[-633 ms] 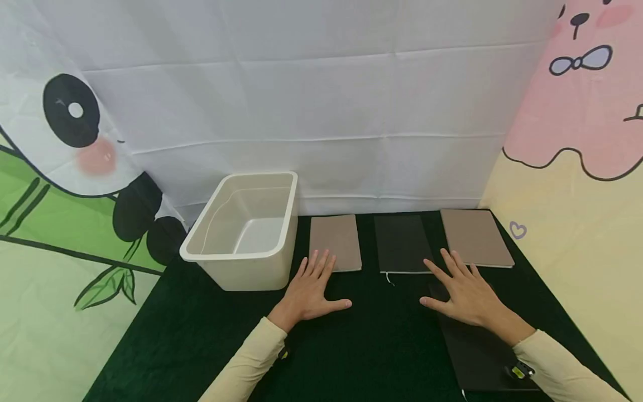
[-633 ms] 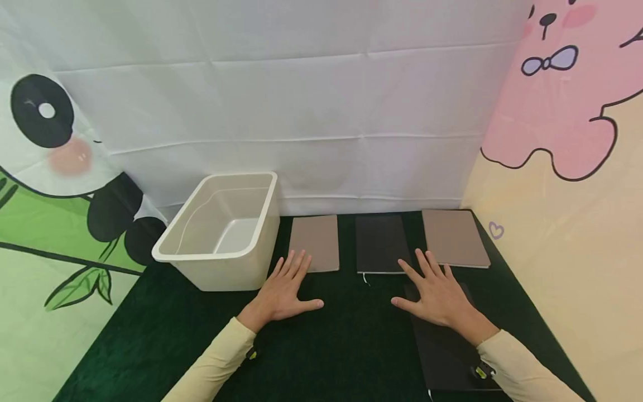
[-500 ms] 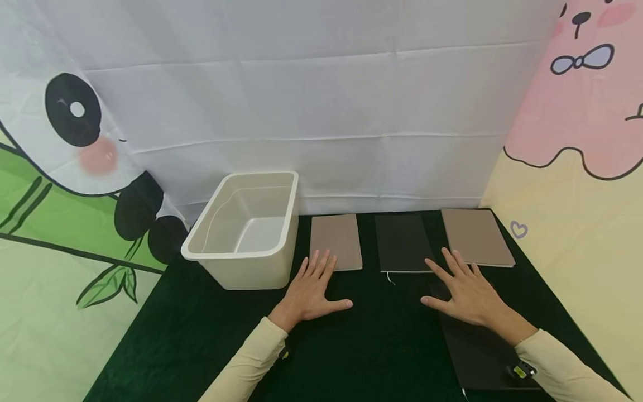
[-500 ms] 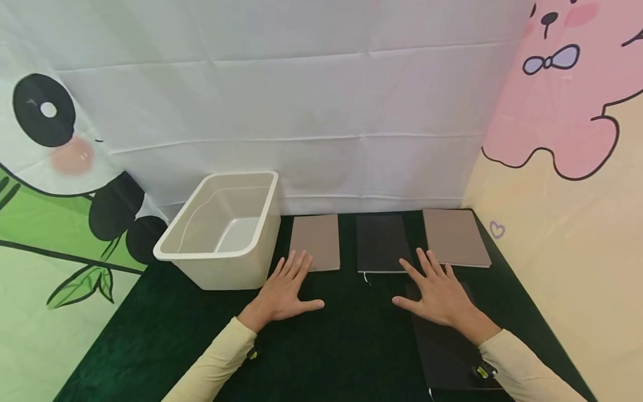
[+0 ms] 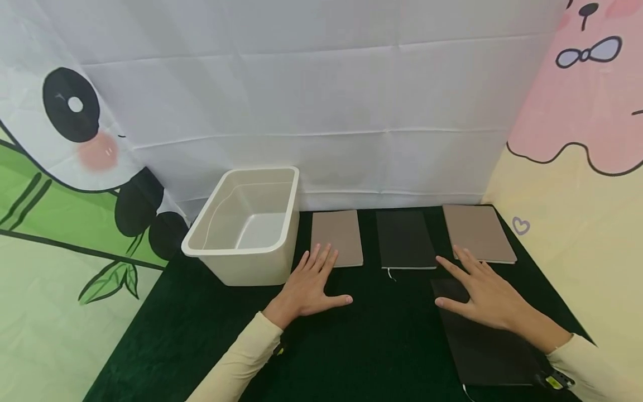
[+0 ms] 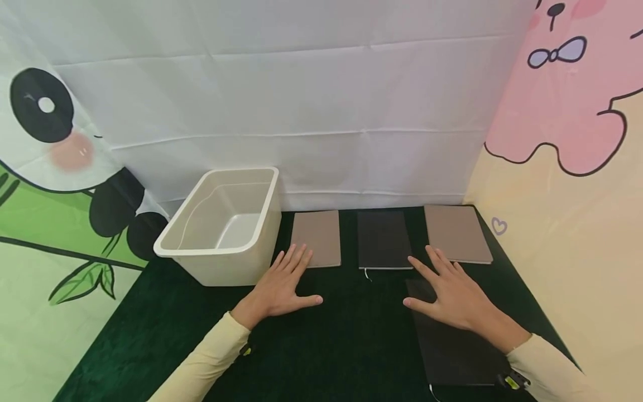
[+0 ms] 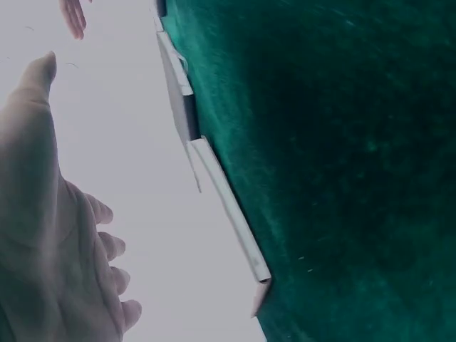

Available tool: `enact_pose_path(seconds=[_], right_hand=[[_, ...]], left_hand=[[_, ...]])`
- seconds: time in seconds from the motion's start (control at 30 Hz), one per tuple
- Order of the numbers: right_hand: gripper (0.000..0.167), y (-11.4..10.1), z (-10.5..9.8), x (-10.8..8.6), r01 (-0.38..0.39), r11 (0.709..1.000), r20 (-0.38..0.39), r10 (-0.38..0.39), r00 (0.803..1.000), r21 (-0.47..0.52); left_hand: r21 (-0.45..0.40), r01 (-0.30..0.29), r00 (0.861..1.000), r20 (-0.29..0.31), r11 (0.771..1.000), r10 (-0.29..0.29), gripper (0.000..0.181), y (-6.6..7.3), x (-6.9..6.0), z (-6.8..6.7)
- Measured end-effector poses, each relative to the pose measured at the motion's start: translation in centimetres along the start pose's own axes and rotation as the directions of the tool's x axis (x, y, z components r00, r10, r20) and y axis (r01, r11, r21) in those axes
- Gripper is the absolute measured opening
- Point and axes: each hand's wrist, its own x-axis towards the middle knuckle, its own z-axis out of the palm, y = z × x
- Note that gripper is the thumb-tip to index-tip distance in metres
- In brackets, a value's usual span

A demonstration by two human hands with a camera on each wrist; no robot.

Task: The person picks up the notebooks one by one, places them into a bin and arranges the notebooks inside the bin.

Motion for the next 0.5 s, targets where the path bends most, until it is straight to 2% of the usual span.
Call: enact_pose_path(seconds=[0.17,0.3,0.5], right_hand=[[0.091,-0.3,-1.3,-1.5,-0.027,0.999,0.019,0.026,0.999,0.022],[0.090,-0.4,-2.1,-3.0,-0.056,0.997,0.040,0.055,0.998,0.046],[0.086,-0.1,-2.3,-5.2,-0.079,0.996,0.033,0.078,0.996,0.051]], left_hand=[[-0.010,-0.033,0.999,0.005,0.999,0.033,0.116,0.3,-1.3,-1.6],[-0.045,-0.063,0.998,0.017,0.997,0.064,0.115,0.4,-2.4,-3.4],[-0.095,-0.097,0.995,-0.015,0.991,0.096,0.110,0.1,-3.6,-6.1]])
